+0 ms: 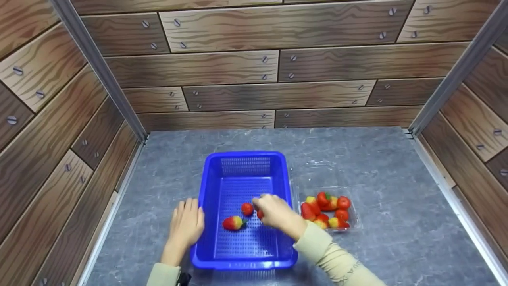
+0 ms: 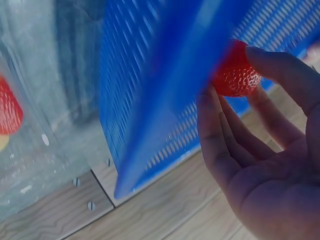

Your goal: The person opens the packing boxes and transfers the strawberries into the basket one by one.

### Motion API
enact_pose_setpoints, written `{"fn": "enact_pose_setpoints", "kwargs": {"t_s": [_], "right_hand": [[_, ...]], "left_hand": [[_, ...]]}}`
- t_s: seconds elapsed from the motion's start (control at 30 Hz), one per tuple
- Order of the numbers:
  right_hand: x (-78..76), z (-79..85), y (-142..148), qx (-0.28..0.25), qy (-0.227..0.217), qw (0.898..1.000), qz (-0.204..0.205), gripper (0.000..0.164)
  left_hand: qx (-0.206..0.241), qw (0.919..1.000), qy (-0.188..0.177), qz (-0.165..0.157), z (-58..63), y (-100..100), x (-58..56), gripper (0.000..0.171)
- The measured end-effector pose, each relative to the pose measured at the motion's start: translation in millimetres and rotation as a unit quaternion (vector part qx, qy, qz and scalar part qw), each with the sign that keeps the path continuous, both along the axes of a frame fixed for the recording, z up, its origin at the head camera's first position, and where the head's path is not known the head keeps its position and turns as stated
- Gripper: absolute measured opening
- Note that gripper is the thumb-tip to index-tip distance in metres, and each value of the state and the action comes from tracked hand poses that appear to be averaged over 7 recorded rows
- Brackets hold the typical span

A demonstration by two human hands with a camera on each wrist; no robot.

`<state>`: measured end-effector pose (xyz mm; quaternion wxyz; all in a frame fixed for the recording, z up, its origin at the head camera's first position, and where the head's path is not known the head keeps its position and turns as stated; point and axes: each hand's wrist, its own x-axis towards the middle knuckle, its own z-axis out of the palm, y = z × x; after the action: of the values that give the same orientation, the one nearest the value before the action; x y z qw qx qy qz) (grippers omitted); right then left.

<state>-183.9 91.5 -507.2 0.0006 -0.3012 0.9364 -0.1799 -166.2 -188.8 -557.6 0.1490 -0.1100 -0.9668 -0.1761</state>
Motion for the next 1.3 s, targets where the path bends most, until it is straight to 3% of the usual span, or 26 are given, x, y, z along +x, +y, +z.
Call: {"fn": "enact_pose_setpoints", "kwargs": {"t_s": [0.23,0.37,0.53,0.97,1.3], "right_hand": [[6.6,-19.7,-4,0.024,0.005,1.0,0.02,0.023],[9.0,-26.1,2,0.034,0.006,0.999,0.006,0.025],[7.8,-29.8,-1,0.04,-0.026,0.999,0.008,0.025],[16.5,-43.1,-5,0.056,-0.032,0.998,0.025,0.021],[11.4,-40.9,-1,0.036,-0.046,0.998,0.024,0.023]], "left_hand": [[0.005,1.0,0.001,0.006,-0.2,0,2.0,0.021],[0.007,1.0,-0.005,-0.002,-2.0,5,0.4,0.024],[0.004,0.9999,-0.015,0.001,-0.1,2,-0.5,0.027],[0.008,0.9995,-0.029,0.0,-1.0,-2,8.7,0.028],[0.015,0.9996,-0.025,0.001,1.3,1,3.7,0.028]]}}
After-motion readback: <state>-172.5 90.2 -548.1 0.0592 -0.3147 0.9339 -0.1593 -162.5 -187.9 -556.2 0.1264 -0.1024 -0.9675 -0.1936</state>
